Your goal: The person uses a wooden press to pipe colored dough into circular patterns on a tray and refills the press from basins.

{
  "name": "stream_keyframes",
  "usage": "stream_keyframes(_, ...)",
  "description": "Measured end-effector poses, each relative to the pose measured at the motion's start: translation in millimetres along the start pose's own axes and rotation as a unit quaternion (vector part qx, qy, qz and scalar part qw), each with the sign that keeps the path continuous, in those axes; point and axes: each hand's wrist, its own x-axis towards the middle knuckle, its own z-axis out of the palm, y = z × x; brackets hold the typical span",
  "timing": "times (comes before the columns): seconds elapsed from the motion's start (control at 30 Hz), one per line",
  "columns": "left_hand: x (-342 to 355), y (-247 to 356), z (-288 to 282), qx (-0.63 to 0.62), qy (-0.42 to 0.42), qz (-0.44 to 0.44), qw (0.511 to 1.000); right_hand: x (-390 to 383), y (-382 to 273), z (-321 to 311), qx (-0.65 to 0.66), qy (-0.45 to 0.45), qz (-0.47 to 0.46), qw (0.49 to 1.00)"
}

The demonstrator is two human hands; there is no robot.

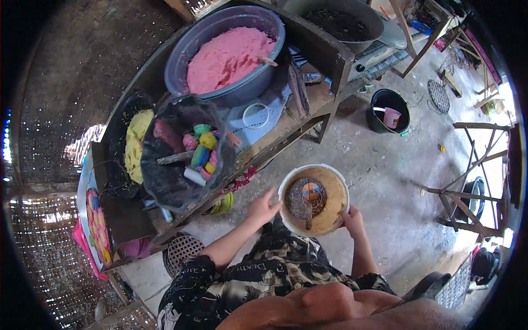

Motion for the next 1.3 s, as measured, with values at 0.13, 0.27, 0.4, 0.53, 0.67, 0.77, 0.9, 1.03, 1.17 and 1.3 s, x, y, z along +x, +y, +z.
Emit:
stream_keyframes(0.13,51,15,-13,-0.105,0.227,0.197,0.948,80,52,34,0.116,0.003,0.027,0.993)
stream_keyframes(0.27,57,9,-2,-0.215,0.217,0.164,0.938,184,85,92,0.018,0.076,0.080,0.994)
stream_keyframes(0.4,34,-36,27,-0.243,0.181,0.106,0.947,276,101,142,0.003,0.103,0.101,0.990)
stream_keyframes(0.53,19,-78,35,-0.285,0.168,0.041,0.943,340,113,172,0.018,0.140,0.131,0.981)
stream_keyframes(0.67,11,-102,32,-0.297,0.191,-0.005,0.936,375,117,189,0.125,0.147,0.150,0.970)
stream_keyframes(0.77,6,-114,37,-0.303,0.209,-0.032,0.929,372,112,204,0.207,0.142,0.140,0.958)
stream_keyframes(0.9,11,-108,42,-0.309,0.201,0.002,0.930,381,146,198,0.254,0.125,0.154,0.947)
stream_keyframes(1.03,10,-106,48,-0.339,0.186,0.006,0.922,371,168,197,0.197,0.173,0.193,0.945)
stream_keyframes(1.17,5,-83,31,-0.294,0.137,-0.007,0.946,310,211,171,-0.245,0.068,-0.058,0.965)
stream_keyframes(1.3,-42,-52,0,-0.271,0.107,-0.043,0.956,183,146,135,-0.149,0.057,0.077,0.984)
